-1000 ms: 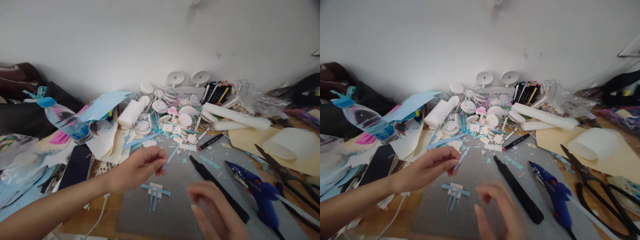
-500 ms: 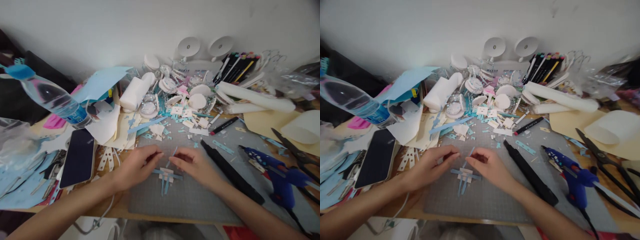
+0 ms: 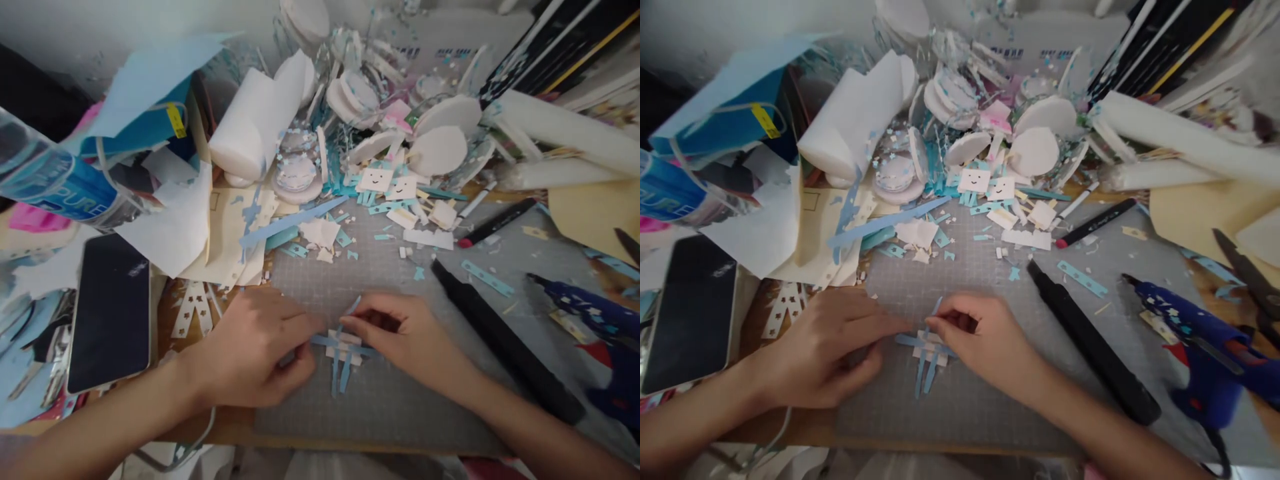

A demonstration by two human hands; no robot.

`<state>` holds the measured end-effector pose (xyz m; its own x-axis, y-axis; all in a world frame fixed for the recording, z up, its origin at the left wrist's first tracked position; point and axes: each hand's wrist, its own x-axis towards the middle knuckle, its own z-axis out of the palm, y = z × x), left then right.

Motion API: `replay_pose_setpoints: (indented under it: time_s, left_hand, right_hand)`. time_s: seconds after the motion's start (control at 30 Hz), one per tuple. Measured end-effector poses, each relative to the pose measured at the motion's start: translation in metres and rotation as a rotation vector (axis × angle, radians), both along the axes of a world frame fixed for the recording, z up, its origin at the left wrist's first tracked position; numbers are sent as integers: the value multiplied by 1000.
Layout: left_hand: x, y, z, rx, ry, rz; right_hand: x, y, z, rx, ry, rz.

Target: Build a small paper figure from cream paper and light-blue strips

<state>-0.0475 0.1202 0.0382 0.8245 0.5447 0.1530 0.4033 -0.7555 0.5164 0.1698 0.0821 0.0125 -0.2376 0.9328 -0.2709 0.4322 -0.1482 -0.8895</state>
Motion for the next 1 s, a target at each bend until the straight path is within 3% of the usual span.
replay_pose_setpoints:
  time_s: [0.17,0.37,0.5,0.73,0.87,1.0]
  left_hand:
    - [-7,6,16,-144,-81,22]
    - [-28,28,49,-257,-222,305]
    - [-35,41,51,-259,-227,375]
    - [-11,53,23,-118,-156,-42]
    - [-3,59,2,-73,-220,-188]
    - [-2,61,-2,-75,-217,-341]
  right_hand:
    - [-1,-1,-1,53,-54,11]
    - [0,-4,-3,69,-60,0]
    - [0,-5,-7,81,-55,-11]
    - [0,-4,-4,93,-62,-19]
    - [-3,-3,0,65,-84,-3]
    - [-5,-1,2,48,-74,-7]
